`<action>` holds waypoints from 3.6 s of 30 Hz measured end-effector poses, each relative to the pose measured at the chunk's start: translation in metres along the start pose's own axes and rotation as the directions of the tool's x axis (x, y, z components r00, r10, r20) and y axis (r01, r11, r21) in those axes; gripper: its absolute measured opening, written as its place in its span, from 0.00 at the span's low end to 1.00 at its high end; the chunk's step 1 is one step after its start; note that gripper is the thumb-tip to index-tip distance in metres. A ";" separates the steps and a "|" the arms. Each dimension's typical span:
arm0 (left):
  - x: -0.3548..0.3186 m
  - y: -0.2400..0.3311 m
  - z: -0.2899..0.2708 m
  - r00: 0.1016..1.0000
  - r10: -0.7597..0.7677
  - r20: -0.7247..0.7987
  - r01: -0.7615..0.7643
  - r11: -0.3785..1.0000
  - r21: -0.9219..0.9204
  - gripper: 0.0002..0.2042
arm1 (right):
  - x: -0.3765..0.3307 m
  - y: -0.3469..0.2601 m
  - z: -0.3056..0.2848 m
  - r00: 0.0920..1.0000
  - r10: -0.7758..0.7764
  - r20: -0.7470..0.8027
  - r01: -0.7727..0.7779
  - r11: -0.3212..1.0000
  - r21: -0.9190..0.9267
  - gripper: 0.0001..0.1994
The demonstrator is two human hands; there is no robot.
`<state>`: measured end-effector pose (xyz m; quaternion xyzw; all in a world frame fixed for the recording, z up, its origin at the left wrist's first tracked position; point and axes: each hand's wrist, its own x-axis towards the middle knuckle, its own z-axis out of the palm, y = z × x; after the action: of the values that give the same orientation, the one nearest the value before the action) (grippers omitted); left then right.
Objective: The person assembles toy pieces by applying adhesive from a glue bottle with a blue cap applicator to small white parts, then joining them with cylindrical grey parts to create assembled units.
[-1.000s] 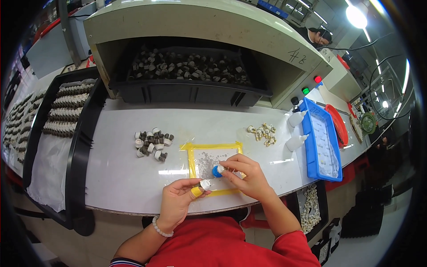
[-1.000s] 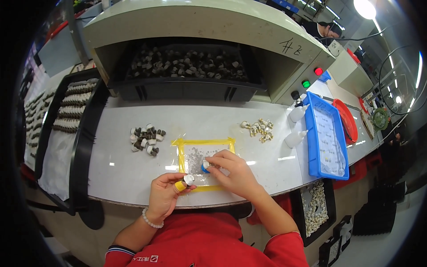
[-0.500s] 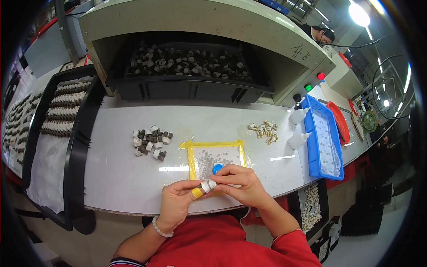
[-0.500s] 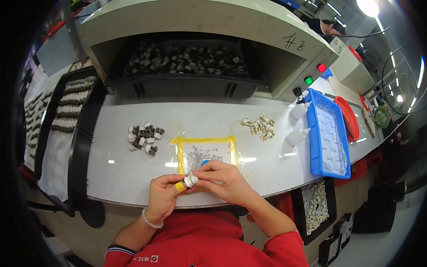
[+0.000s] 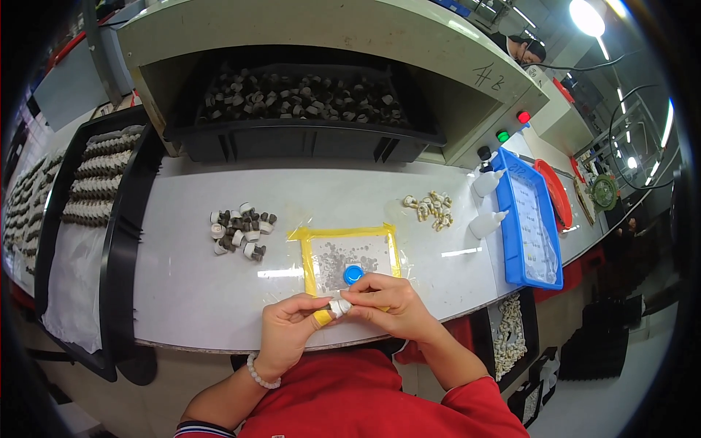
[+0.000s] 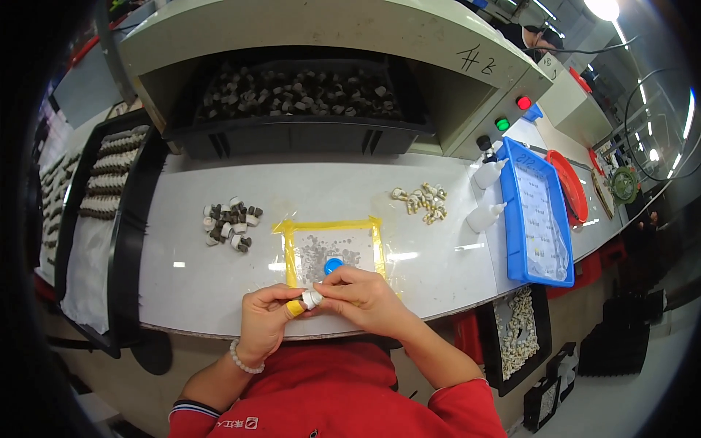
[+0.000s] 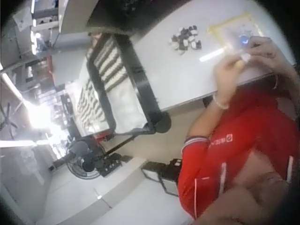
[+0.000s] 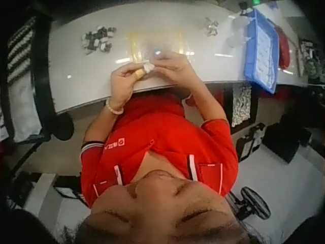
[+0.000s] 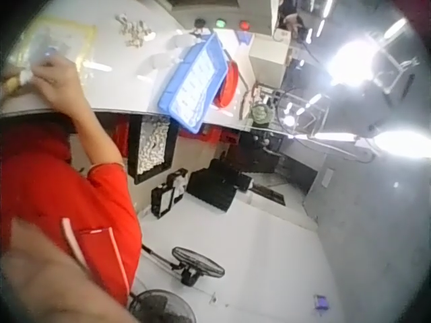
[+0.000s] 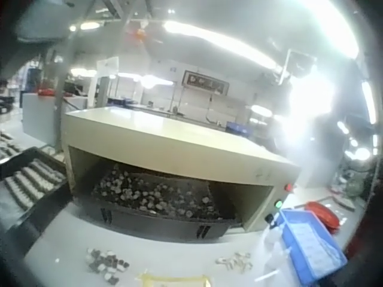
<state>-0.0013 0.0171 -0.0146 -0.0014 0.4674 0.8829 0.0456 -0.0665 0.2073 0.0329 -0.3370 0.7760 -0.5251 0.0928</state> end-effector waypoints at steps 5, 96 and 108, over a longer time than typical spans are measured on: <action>0.002 0.002 0.006 0.999 -0.034 -0.042 0.034 0.999 -0.001 0.09 | -0.001 0.002 -0.001 1.000 0.027 0.004 -0.027 1.000 -0.011 0.13; 0.003 0.005 0.000 0.997 -0.077 -0.020 0.070 0.973 -0.221 0.12 | 0.014 -0.007 -0.008 1.000 0.020 0.002 -0.020 0.999 0.041 0.13; 0.001 0.003 0.002 0.996 -0.082 -0.040 0.077 0.991 -0.112 0.09 | 0.009 -0.002 -0.003 0.999 -0.022 0.038 0.023 1.000 -0.015 0.13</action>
<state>-0.0030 0.0170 -0.0106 -0.0422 0.4185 0.9045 0.0704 -0.0743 0.2038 0.0379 -0.3563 0.7743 -0.5135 0.0990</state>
